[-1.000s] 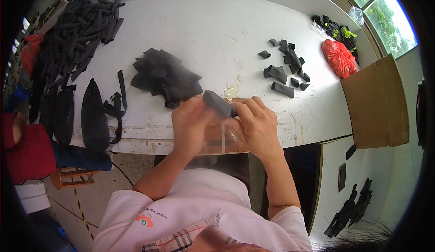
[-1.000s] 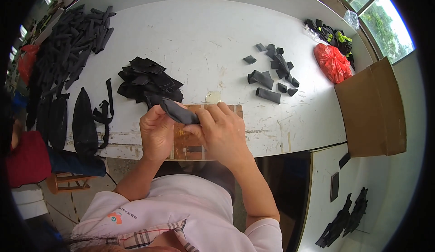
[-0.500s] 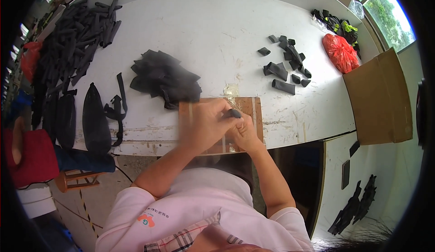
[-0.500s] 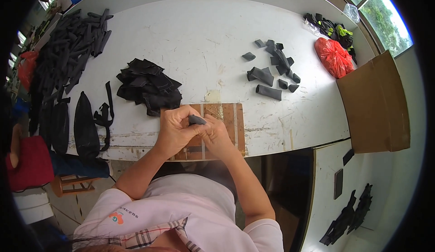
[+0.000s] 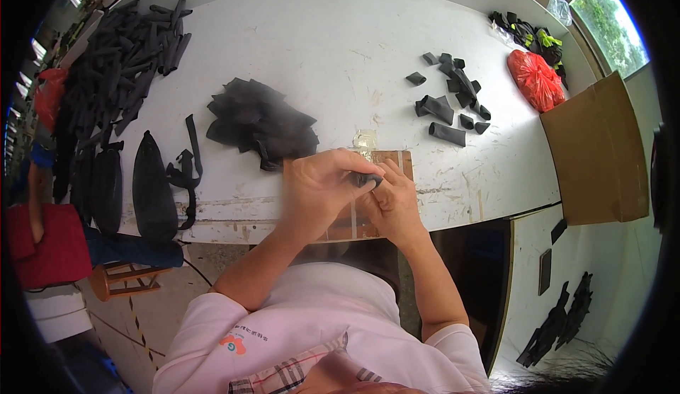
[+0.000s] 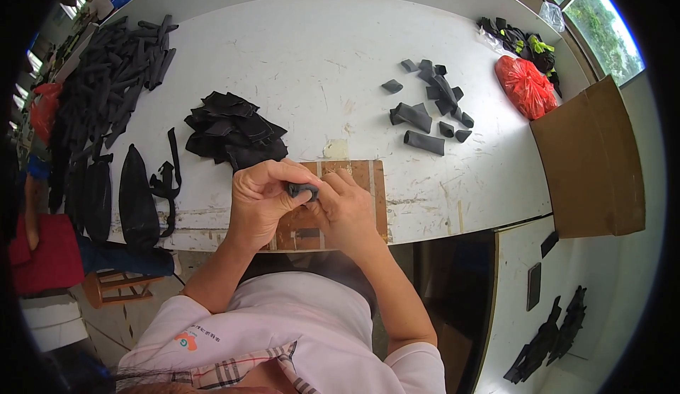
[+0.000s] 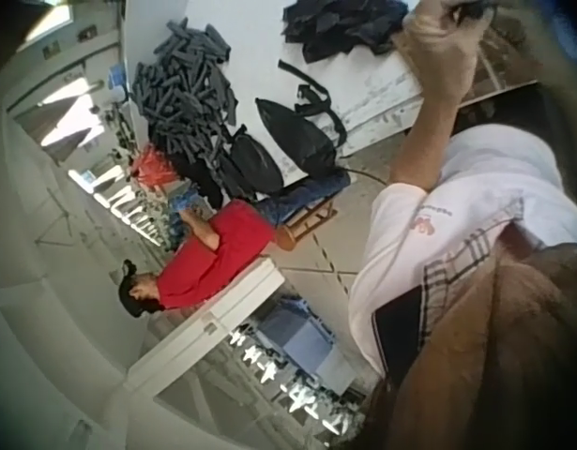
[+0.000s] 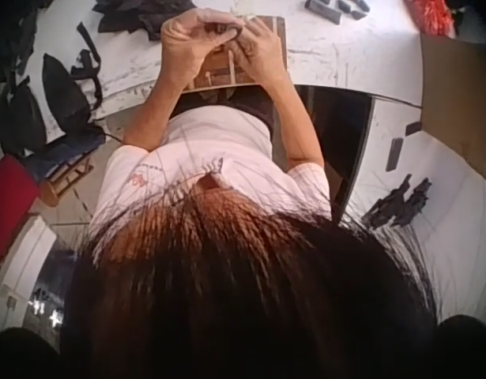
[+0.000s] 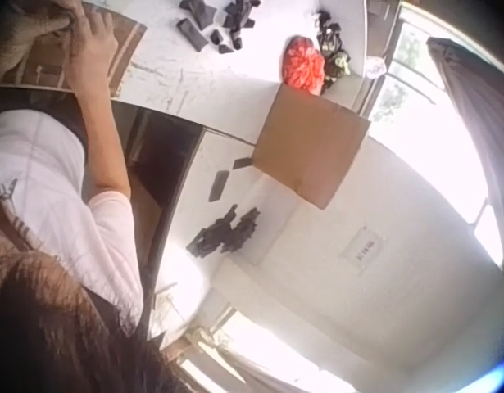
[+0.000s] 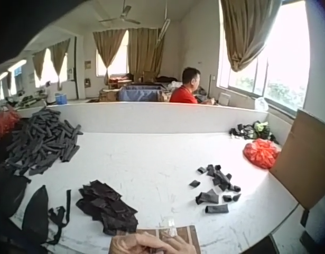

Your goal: The person is assembling black foam sleeves by folding and pressing them onto a mounting block for processing.

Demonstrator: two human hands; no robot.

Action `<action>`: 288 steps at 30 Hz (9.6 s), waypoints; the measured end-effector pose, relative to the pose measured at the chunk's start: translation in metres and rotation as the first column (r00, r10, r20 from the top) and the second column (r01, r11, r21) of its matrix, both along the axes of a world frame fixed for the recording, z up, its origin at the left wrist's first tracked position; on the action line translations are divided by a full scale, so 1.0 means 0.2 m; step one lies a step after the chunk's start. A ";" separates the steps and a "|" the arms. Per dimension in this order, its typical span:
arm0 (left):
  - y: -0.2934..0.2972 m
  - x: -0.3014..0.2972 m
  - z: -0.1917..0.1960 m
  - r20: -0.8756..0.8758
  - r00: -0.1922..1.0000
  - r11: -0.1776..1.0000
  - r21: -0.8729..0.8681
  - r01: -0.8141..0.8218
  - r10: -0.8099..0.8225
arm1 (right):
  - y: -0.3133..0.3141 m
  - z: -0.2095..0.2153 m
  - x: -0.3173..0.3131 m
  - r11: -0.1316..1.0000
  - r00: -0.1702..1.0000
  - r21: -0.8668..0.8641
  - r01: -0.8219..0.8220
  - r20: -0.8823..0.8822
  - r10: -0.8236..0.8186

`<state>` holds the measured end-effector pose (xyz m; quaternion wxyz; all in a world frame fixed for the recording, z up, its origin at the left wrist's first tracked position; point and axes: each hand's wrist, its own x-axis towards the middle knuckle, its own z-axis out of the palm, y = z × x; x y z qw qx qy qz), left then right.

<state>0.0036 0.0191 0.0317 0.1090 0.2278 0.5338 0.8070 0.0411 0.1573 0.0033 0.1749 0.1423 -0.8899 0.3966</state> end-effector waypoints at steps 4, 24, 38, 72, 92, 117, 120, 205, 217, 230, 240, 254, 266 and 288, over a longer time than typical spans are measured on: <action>0.00 -0.01 -0.05 0.030 0.999 0.986 -0.163 0.020 -0.015 | -0.01 -0.20 -0.01 0.988 0.996 -0.142 -0.059 -0.070 0.050; -0.07 0.04 -0.05 0.274 0.946 0.944 0.225 -0.240 0.175 | -0.04 -0.07 -0.02 0.990 0.997 0.137 0.028 -0.081 -0.017; -0.08 -0.25 -0.55 -0.685 0.637 0.378 -0.519 -0.767 0.353 | 0.26 0.26 -0.30 0.653 0.881 -0.595 0.469 0.366 -0.299; -0.58 -0.21 -0.39 -0.293 0.882 0.634 -0.614 -0.470 0.370 | -0.46 -0.28 -0.22 0.411 0.728 -0.812 0.415 0.567 0.385; -0.43 0.02 -0.23 0.658 0.703 0.962 -0.219 -0.163 0.269 | -0.48 -0.23 -0.06 0.969 0.968 -0.151 0.196 -0.126 -0.216; -0.38 0.11 -0.34 0.527 0.779 0.913 -0.384 -0.140 0.341 | -0.44 -0.25 0.06 0.959 0.950 -0.107 0.264 0.200 -0.239; -0.45 0.08 -0.32 0.793 0.566 0.951 0.305 -0.045 -0.227 | -0.39 -0.24 0.06 0.808 0.872 -0.504 0.304 0.489 -0.024; -0.04 -0.11 -0.03 -0.158 0.942 0.815 -0.557 0.162 -0.296 | -0.06 -0.18 0.04 0.977 0.994 -0.210 0.037 0.112 -0.013; -0.06 -0.02 -0.06 0.247 0.969 0.874 0.473 -0.115 -0.007 | -0.04 0.01 -0.02 0.983 0.995 0.181 -0.027 0.096 0.009; -0.52 -0.30 -0.79 -0.418 0.492 0.015 -0.750 -0.661 0.764 | 0.17 0.16 -0.17 0.797 0.952 -0.563 0.219 0.304 -0.046; -0.53 -0.17 -0.50 -0.362 0.668 0.473 -0.496 -0.728 0.650 | -0.34 -0.08 0.14 0.981 0.928 -0.164 0.103 0.371 -0.035; -0.63 -0.09 -0.38 0.048 0.870 0.822 -0.354 -0.445 0.492 | -0.49 -0.19 -0.22 0.932 0.973 -0.359 0.050 0.230 0.036; -0.64 -0.20 -0.09 0.014 1.000 0.666 -0.745 0.017 -0.009 | -0.45 -0.09 -0.23 0.974 0.970 0.000 -0.228 0.082 0.227; -0.41 0.07 -0.19 0.361 0.838 0.893 -0.350 -0.284 0.408 | -0.47 -0.12 -0.01 0.911 0.947 -0.290 0.292 0.220 -0.233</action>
